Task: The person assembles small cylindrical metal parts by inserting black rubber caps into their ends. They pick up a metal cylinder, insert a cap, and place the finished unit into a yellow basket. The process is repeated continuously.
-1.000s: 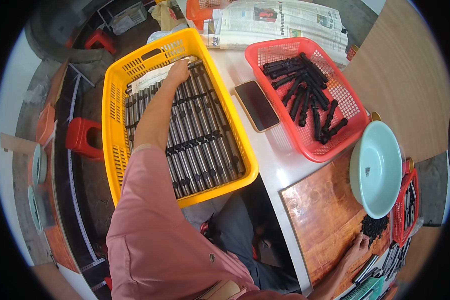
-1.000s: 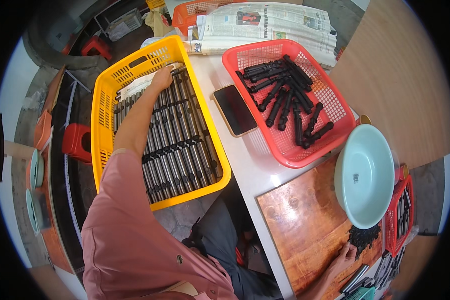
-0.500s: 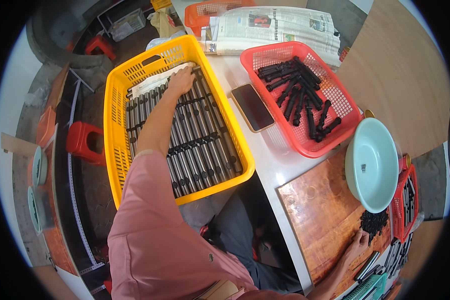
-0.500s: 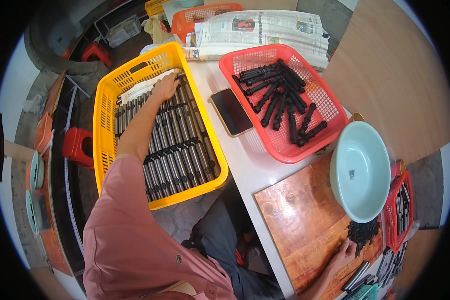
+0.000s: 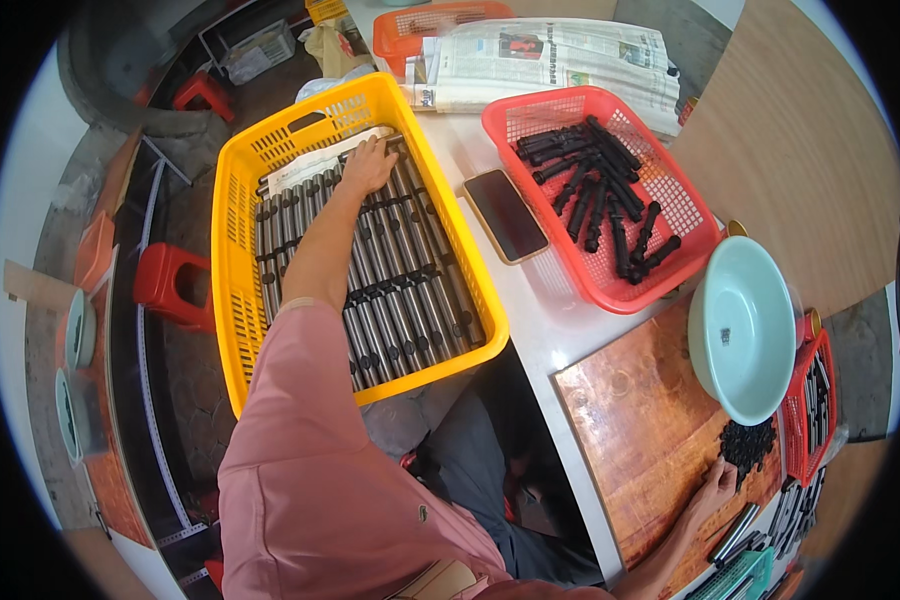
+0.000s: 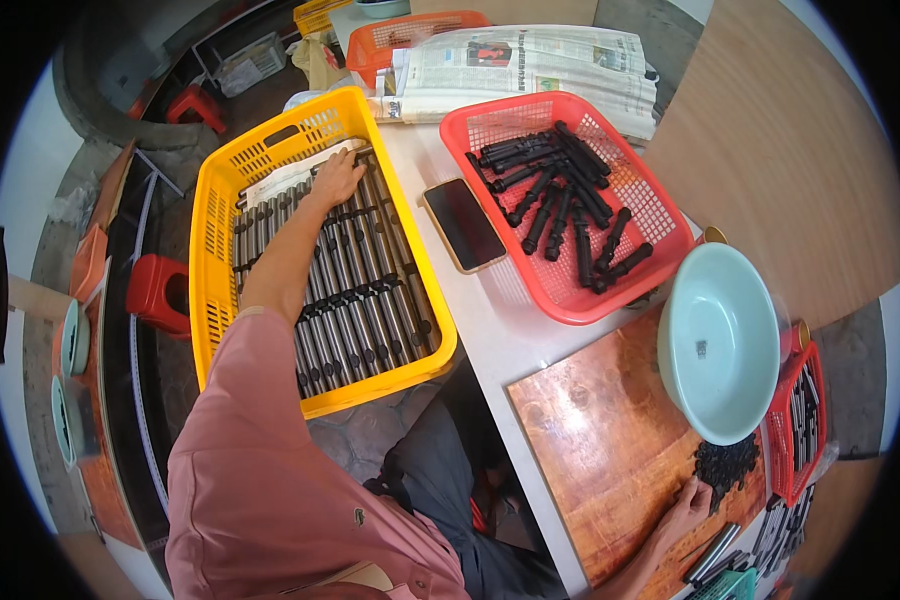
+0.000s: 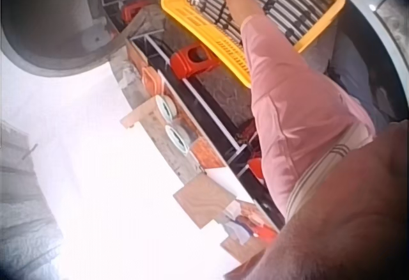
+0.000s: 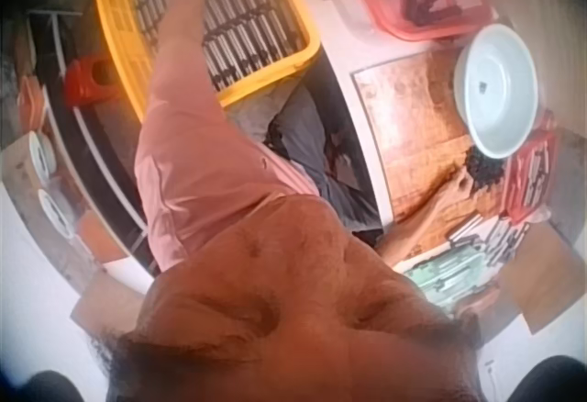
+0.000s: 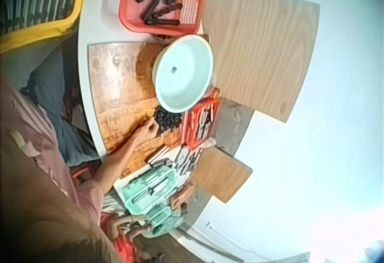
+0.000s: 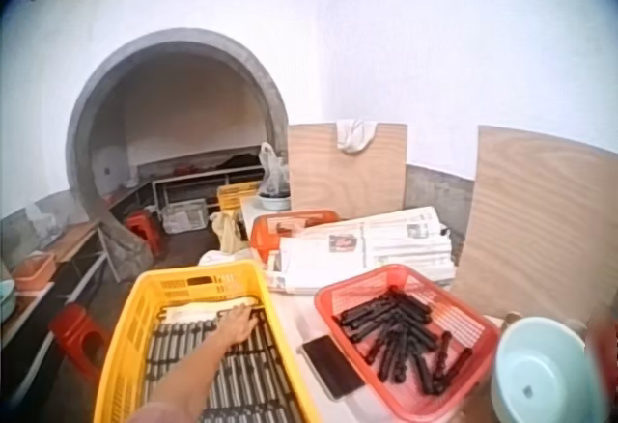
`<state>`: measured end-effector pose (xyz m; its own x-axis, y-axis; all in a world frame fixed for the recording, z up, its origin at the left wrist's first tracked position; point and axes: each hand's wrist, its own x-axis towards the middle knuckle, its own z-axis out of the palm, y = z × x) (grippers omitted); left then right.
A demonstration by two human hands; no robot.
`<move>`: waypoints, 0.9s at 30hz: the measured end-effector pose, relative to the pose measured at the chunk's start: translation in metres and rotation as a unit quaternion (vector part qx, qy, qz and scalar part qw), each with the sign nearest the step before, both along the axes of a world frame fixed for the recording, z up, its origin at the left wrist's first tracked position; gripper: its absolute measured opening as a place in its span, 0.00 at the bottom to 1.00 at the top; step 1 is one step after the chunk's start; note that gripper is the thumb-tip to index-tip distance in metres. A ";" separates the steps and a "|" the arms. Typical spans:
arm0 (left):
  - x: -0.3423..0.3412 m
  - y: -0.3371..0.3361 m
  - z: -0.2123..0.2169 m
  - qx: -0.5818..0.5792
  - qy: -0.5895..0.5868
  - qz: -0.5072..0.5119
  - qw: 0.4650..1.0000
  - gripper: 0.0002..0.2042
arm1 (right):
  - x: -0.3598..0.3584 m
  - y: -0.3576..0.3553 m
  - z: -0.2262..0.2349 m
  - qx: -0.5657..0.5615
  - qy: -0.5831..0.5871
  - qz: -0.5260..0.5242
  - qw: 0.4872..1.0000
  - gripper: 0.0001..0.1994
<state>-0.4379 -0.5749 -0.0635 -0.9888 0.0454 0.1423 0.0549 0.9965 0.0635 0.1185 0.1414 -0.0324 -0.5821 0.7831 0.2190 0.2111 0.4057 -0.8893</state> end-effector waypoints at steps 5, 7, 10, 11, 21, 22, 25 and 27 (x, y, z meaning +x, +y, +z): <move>-0.001 0.001 0.004 0.005 -0.032 -0.007 0.999 0.34 | 0.000 -0.002 0.001 0.017 0.002 0.001 1.000 0.15; -0.003 0.000 0.005 0.010 -0.051 -0.008 0.999 0.36 | -0.002 -0.008 0.007 0.001 0.000 -0.005 1.000 0.17; -0.004 -0.004 0.001 -0.006 -0.060 0.001 0.998 0.38 | -0.002 -0.005 0.004 -0.012 0.010 0.001 1.000 0.16; -0.004 -0.006 -0.001 -0.001 -0.056 0.001 0.998 0.38 | -0.001 -0.004 0.003 -0.014 0.009 0.002 1.000 0.16; 0.001 -0.001 0.003 0.006 -0.080 0.018 0.997 0.41 | -0.002 -0.001 -0.001 -0.008 0.015 0.006 1.000 0.15; 0.001 -0.001 0.004 0.008 -0.086 0.020 0.996 0.41 | -0.004 -0.003 0.001 0.001 0.016 0.006 1.000 0.16; 0.005 -0.001 0.007 0.026 -0.079 0.031 0.996 0.41 | -0.005 -0.010 0.011 0.016 -0.018 -0.008 1.000 0.16; 0.009 0.003 0.010 0.028 -0.075 0.055 0.995 0.42 | 0.000 -0.003 0.004 0.027 -0.015 -0.007 1.000 0.15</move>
<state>-0.4291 -0.5721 -0.0533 -0.9976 -0.0684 -0.0090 -0.0690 0.9906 0.1185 0.1182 0.1384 -0.0287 -0.5777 0.7792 0.2433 0.2434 0.4489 -0.8598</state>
